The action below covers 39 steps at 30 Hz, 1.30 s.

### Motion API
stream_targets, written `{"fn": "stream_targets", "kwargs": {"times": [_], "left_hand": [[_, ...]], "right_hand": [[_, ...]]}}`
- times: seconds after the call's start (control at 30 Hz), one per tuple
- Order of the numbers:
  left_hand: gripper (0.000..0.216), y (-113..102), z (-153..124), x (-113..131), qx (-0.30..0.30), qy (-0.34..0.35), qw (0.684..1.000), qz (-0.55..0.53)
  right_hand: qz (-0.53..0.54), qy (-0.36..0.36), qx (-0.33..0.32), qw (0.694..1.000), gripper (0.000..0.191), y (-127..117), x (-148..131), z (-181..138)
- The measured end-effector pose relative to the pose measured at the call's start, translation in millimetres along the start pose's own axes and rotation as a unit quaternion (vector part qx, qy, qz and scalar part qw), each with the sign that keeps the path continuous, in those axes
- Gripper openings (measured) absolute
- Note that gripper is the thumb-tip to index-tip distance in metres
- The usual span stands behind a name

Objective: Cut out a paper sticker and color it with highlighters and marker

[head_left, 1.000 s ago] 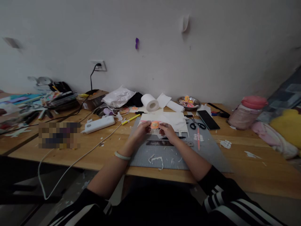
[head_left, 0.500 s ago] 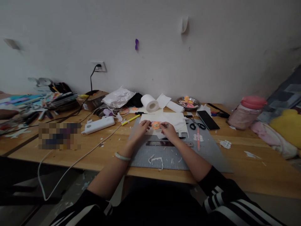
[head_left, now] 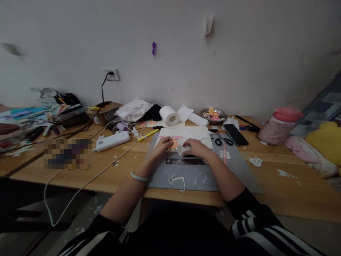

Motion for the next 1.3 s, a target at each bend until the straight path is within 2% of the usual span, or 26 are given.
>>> {"fn": "stream_targets", "kwargs": {"times": [0.17, 0.33, 0.47, 0.67, 0.83, 0.93, 1.1, 1.3], "left_hand": [[0.022, 12, -1, -3, -0.048, 0.002, 0.999, 0.025], [0.020, 13, -4, 0, -0.075, 0.005, 0.995, 0.065], [0.019, 13, -6, 2, -0.068, 0.003, 0.994, 0.087], [0.020, 9, -1, -1, -0.001, 0.005, 0.998, 0.065], [0.024, -9, 2, -13, 0.087, -0.016, 0.994, 0.068], [0.026, -24, 0, -17, 0.140, -0.038, 0.983, 0.112], [0.036, -40, -9, -18, 0.206, -0.085, 0.949, 0.224], [0.030, -40, -6, -17, 0.184, -0.097, 0.931, 0.299]], "right_hand": [[-0.057, -0.032, -0.050, 0.997, 0.019, 9, -7, -3], [-0.053, -0.021, -0.027, 0.998, 0.019, 13, -2, 3], [-0.032, -0.007, 0.004, 0.999, 0.021, 13, 2, 5], [-0.009, 0.025, 0.077, 0.997, 0.021, 6, 5, 8], [-0.005, 0.051, 0.123, 0.991, 0.023, 0, 10, 10], [-0.010, 0.049, 0.101, 0.994, 0.023, 3, 10, 9], [-0.039, 0.031, 0.021, 0.999, 0.020, 14, 5, 5], [-0.084, 0.019, -0.026, 0.996, 0.020, 17, 1, 3]]}}
Point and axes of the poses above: each hand's wrist, its own z-axis towards the middle knuckle, its own y-axis out of the palm, x = y × z, the point moved 5 cm from there along z, towards the middle knuckle, and after that the axes turned 2 degrees about y, right-handed, at the moved point
